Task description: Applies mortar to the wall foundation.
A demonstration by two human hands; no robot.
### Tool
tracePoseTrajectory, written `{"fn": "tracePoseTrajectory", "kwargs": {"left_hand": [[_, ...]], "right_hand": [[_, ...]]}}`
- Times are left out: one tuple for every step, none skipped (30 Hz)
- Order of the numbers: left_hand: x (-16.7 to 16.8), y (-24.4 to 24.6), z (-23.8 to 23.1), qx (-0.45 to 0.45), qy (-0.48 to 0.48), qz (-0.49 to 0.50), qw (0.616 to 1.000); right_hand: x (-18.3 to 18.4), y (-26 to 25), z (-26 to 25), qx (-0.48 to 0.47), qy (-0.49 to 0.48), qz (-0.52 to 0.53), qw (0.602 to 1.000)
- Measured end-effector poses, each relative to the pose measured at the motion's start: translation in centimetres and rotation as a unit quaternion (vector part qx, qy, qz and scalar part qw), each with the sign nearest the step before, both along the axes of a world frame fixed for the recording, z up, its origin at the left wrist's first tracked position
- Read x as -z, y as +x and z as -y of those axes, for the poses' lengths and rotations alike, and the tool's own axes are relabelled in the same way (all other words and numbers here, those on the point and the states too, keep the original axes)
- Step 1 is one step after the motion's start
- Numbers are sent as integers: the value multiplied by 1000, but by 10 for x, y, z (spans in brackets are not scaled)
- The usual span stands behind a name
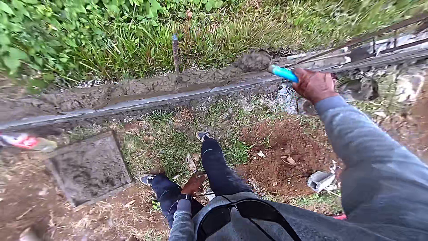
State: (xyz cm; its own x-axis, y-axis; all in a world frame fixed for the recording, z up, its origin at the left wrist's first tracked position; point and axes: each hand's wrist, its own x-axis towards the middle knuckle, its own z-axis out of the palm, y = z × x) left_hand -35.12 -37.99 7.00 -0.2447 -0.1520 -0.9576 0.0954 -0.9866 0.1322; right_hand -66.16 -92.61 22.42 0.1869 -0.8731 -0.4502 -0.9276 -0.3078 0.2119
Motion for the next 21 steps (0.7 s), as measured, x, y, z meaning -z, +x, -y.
{"fn": "tracePoseTrajectory", "kwargs": {"left_hand": [[0,1,-1,1,1,3,1000],[0,2,-3,0,1,8,1000],[0,3,-5,-2,1,13,1000],[-1,4,-8,-5,2,19,1000],[0,3,-12,-13,6,24,1000],[1,4,-13,-19,6,30,999],[3,5,-14,-22,4,34,999],[5,7,-14,-23,-1,40,999],[6,7,-14,-26,-5,47,999],[7,7,-12,-27,-10,52,998],[7,8,-9,-25,-17,56,998],[6,9,-5,-28,-23,60,998],[6,12,-1,-34,-29,66,997],[6,15,1,-39,-34,72,996],[7,17,2,-50,-39,77,995],[9,17,2,-62,-45,82,994],[12,19,2,-70,-52,89,992],[14,24,0,-74,-57,96,991],[15,29,-4,-79,-60,101,990],[15,34,-10,-84,-63,103,989],[14,39,-15,-92,-68,106,988]], "right_hand": [[9,0,6,-15,1,0,1000],[16,0,8,-26,2,3,1000],[20,0,7,-35,2,10,999],[22,-1,2,-38,3,20,999],[23,-3,-5,-38,6,25,999],[25,-4,-13,-39,5,25,999],[26,-4,-21,-38,3,27,999],[28,-2,-29,-36,-2,30,999],[32,0,-37,-31,-5,32,999],[36,3,-46,-20,-10,33,999],[38,6,-55,-9,-16,35,999],[40,10,-64,0,-21,37,999],[43,16,-74,11,-30,41,999],[47,21,-84,24,-39,44,998],[51,25,-93,40,-46,43,997],[54,27,-102,57,-55,49,996],[57,30,-110,75,-65,56,993],[58,37,-119,97,-72,64,991],[57,47,-134,119,-75,72,987],[53,55,-152,140,-76,84,984],[48,63,-174,154,-75,93,981]]}}
